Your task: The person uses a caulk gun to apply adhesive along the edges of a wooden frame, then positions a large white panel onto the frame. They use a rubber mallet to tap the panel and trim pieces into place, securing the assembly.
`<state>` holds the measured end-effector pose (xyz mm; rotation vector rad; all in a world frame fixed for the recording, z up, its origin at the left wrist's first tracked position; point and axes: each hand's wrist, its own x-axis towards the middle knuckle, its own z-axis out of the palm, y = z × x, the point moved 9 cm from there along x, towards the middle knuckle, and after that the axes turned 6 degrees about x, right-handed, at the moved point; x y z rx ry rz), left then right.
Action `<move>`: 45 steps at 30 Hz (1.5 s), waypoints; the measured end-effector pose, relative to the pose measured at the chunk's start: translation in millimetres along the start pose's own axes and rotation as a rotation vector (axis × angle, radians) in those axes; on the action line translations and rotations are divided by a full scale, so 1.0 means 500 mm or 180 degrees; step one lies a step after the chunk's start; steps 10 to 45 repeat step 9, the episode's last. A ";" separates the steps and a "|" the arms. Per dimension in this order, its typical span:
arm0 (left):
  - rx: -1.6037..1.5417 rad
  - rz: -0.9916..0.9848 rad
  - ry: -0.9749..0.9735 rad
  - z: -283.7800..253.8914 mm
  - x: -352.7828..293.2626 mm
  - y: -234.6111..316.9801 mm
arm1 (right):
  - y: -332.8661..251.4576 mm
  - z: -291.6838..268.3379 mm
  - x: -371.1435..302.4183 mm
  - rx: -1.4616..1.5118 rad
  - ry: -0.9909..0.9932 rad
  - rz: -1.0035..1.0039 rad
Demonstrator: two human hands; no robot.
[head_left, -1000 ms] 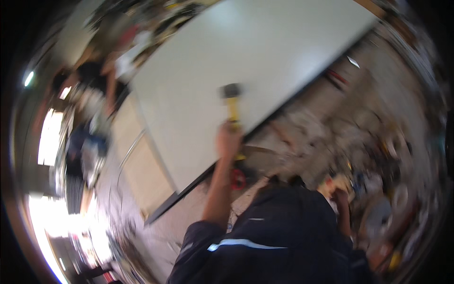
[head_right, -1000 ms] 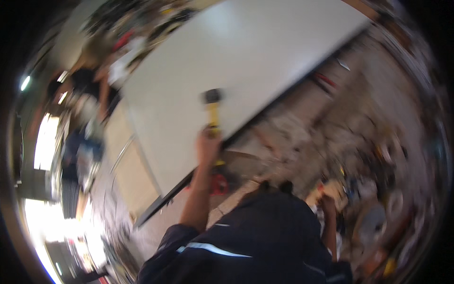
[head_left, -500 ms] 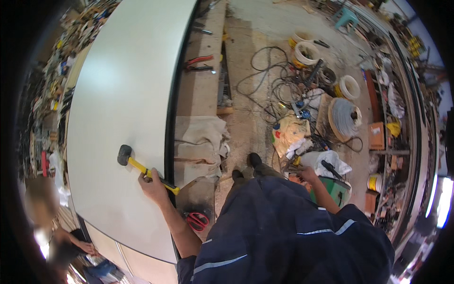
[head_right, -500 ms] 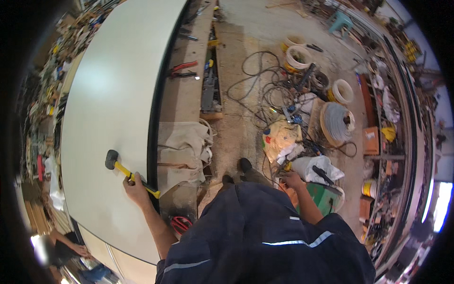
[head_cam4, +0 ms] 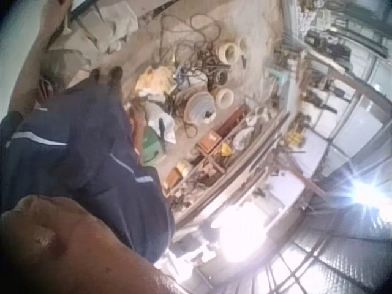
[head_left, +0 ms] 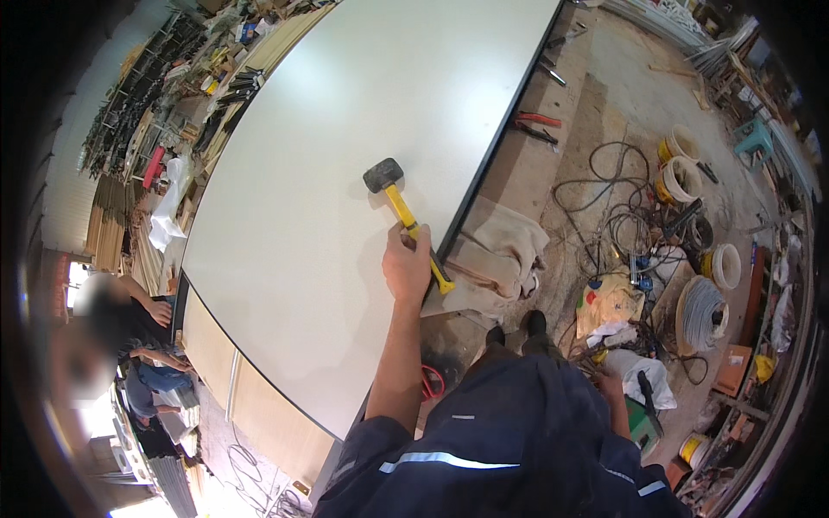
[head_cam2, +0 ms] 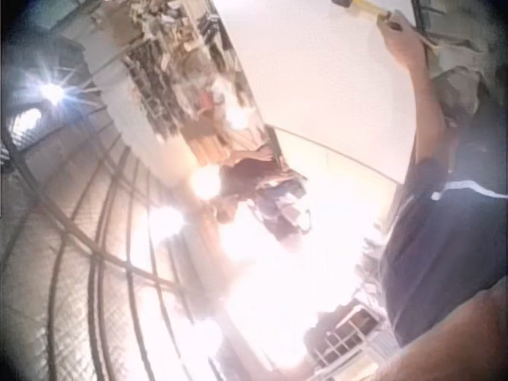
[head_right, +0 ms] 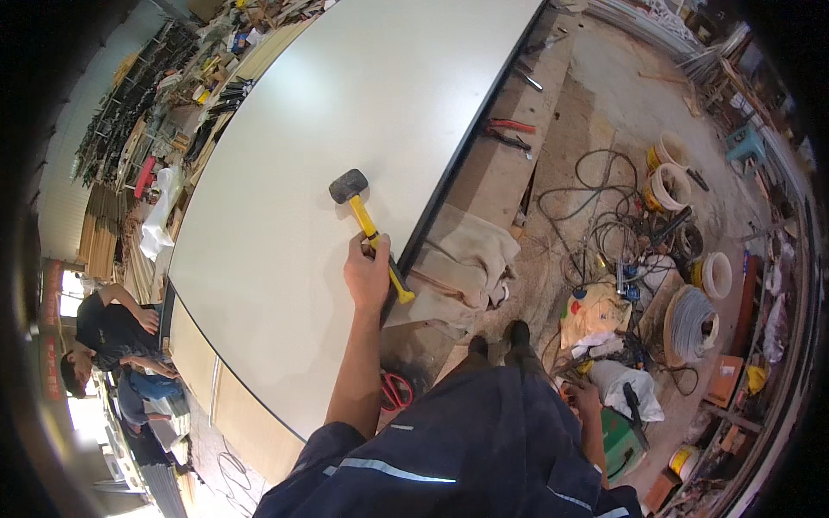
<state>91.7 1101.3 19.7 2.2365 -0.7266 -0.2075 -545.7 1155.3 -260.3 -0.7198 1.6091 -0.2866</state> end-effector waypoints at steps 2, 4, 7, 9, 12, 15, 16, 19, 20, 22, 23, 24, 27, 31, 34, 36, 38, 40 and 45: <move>-0.0204 -0.0031 0.0042 -0.005 -0.004 -0.021 | 0.000 -0.005 0.001 -0.0045 -0.0068 0.0055; -0.0504 -0.0024 -0.0037 0.002 -0.004 -0.036 | -0.018 -0.013 0.005 -0.0180 -0.0105 0.0129; -0.0530 0.0187 -0.0014 0.006 -0.003 -0.028 | -0.073 -0.009 0.004 0.0115 -0.0087 -0.0098; -0.0461 0.0134 -0.0090 0.017 0.003 -0.030 | -0.079 -0.012 0.006 0.0162 -0.0072 -0.0166; -0.0461 0.0134 -0.0090 0.017 0.003 -0.030 | -0.079 -0.012 0.006 0.0162 -0.0072 -0.0166; -0.0461 0.0134 -0.0090 0.017 0.003 -0.030 | -0.079 -0.012 0.006 0.0162 -0.0072 -0.0166; -0.0461 0.0134 -0.0090 0.017 0.003 -0.030 | -0.079 -0.012 0.006 0.0162 -0.0072 -0.0166; -0.0461 0.0134 -0.0090 0.017 0.003 -0.030 | -0.079 -0.012 0.006 0.0162 -0.0072 -0.0166; -0.0461 0.0134 -0.0090 0.017 0.003 -0.030 | -0.079 -0.012 0.006 0.0162 -0.0072 -0.0166; -0.0461 0.0134 -0.0090 0.017 0.003 -0.030 | -0.079 -0.012 0.006 0.0162 -0.0072 -0.0166; -0.0461 0.0134 -0.0090 0.017 0.003 -0.030 | -0.079 -0.012 0.006 0.0162 -0.0072 -0.0166; -0.0461 0.0134 -0.0090 0.017 0.003 -0.030 | -0.079 -0.012 0.006 0.0162 -0.0072 -0.0166; -0.0461 0.0134 -0.0090 0.017 0.003 -0.030 | -0.079 -0.012 0.006 0.0162 -0.0072 -0.0166; -0.0461 0.0134 -0.0090 0.017 0.003 -0.030 | -0.079 -0.012 0.006 0.0162 -0.0072 -0.0166; -0.0461 0.0134 -0.0090 0.017 0.003 -0.030 | -0.079 -0.012 0.006 0.0162 -0.0072 -0.0166; -0.0461 0.0134 -0.0090 0.017 0.003 -0.030 | -0.079 -0.012 0.006 0.0162 -0.0072 -0.0166; -0.0461 0.0134 -0.0090 0.017 0.003 -0.030 | -0.079 -0.012 0.006 0.0162 -0.0072 -0.0166; -0.0461 0.0134 -0.0090 0.017 0.003 -0.030 | -0.079 -0.012 0.006 0.0162 -0.0072 -0.0166; -0.0461 0.0134 -0.0090 0.017 0.003 -0.030 | -0.079 -0.012 0.006 0.0162 -0.0072 -0.0166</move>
